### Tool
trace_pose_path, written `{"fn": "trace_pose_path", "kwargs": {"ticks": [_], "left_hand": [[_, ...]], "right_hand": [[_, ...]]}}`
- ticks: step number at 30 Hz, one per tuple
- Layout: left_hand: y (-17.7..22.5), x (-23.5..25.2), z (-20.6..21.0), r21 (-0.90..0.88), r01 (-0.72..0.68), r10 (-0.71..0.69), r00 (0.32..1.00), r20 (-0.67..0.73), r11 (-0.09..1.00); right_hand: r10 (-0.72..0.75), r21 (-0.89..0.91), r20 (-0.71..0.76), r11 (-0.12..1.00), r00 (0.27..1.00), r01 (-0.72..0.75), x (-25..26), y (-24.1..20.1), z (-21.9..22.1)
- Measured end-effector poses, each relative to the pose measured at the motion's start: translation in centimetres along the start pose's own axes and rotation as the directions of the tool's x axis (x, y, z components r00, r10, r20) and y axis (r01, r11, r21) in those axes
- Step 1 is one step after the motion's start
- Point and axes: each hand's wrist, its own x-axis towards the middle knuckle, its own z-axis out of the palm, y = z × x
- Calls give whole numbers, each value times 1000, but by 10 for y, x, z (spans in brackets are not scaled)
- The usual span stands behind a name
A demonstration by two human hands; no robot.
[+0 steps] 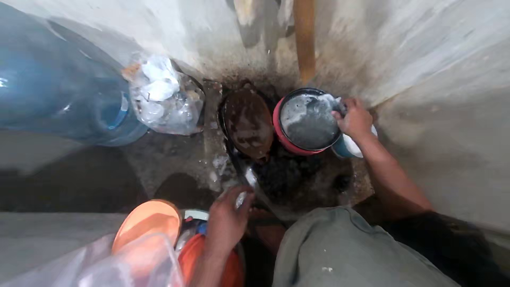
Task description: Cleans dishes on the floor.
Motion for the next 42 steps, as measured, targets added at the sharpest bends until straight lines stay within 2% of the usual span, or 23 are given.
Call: {"fn": "trace_pose_path", "kwargs": {"ticks": [3, 5, 9, 11, 13, 16, 18, 22, 27, 31, 37, 42], "left_hand": [[44, 64, 21, -207, 44, -19, 992, 123, 977], [60, 102, 40, -287, 130, -79, 980, 184, 949], [68, 155, 78, -412, 214, -126, 965, 231, 886], [66, 173, 95, -436, 241, -150, 961, 232, 867], [70, 184, 101, -376, 277, -214, 956, 200, 884], [78, 192, 108, -236, 293, -265, 954, 141, 927], [82, 192, 111, -243, 304, -286, 952, 107, 921], [82, 190, 106, -279, 343, -317, 939, 134, 897], [76, 189, 107, -207, 296, -275, 954, 122, 933], [67, 183, 112, -285, 191, -186, 982, 45, 939], [54, 189, 122, -479, 34, -55, 998, -31, 877], [57, 188, 127, -565, 40, -78, 996, -42, 824]], "right_hand": [[40, 281, 188, 955, 981, -93, 24, 13, 13], [83, 378, 221, 911, 972, -164, 31, 10, 23], [137, 159, 174, 973, 975, -165, 33, -5, 25], [144, 163, 163, 972, 976, -171, 29, -4, 28], [154, 180, 175, 966, 972, -186, 24, 1, 31], [187, 202, 180, 954, 966, -223, 13, 4, 33], [197, 205, 160, 952, 967, -228, 8, 5, 34], [200, 220, 130, 949, 971, -225, -3, 4, 36], [240, 306, 142, 912, 960, -273, -13, 9, 41], [248, 291, 126, 917, 961, -275, -16, 9, 41], [246, 308, 126, 911, 961, -273, -17, 8, 40], [254, 306, 124, 910, 959, -281, -17, 10, 45]]}}
